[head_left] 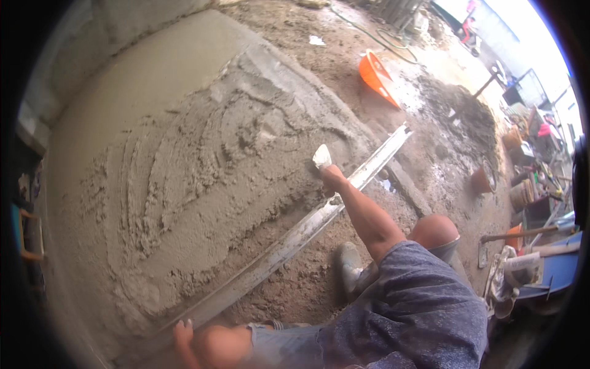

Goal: The person levels and smooths wet concrete on a floor using a long metal screed and a trowel. They repeatedly pull the screed across the surface to flatten it and use the trowel to fill gaps and refine the finish.

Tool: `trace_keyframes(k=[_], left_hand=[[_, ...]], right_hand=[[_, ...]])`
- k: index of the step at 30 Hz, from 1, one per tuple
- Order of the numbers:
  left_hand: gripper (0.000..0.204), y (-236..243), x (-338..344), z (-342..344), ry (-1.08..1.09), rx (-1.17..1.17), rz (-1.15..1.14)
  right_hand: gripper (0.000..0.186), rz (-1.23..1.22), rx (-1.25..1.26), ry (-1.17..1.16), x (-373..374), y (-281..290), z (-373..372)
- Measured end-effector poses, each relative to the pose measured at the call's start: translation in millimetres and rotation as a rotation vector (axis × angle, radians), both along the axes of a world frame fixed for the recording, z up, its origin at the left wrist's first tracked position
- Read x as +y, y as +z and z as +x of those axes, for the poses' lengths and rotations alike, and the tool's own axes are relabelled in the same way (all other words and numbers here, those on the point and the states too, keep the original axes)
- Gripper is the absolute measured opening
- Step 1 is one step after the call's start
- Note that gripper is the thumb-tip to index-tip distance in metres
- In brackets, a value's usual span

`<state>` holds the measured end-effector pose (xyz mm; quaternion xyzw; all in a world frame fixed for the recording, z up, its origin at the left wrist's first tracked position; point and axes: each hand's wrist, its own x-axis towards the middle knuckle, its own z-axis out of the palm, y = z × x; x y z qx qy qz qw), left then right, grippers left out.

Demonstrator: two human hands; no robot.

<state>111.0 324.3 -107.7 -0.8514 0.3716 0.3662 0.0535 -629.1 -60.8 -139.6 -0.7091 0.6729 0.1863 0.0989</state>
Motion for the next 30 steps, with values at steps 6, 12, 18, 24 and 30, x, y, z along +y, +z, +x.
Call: trace_keyframes(k=[6, 12, 18, 24, 30], left_hand=[[0.061, 46.6, 40.8, 65.8, -0.107, -0.106, 0.133], [0.058, 47.4, 22.7, 63.4, 0.021, -0.086, 0.036], [0.063, 34.8, 51.4, 90.5, -0.025, -0.078, -0.007], [0.063, 21.9, 40.7, 15.4, -0.334, -0.043, -0.149], [0.059, 65.5, -11.6, -45.3, -0.465, -0.114, -0.176]], right_hand=[[0.045, 0.248, -0.94, -0.441, 188.4, 38.6, 431.8], [0.024, 0.356, -1.011, 0.195, 263.7, 33.7, 623.8], [0.014, 0.196, -0.394, 1.446, 231.7, 79.6, 678.1], [0.031, 0.257, -0.775, 0.249, 252.0, 44.8, 534.5], [0.024, 0.057, -0.855, 0.436, 282.3, 45.6, 564.9]])
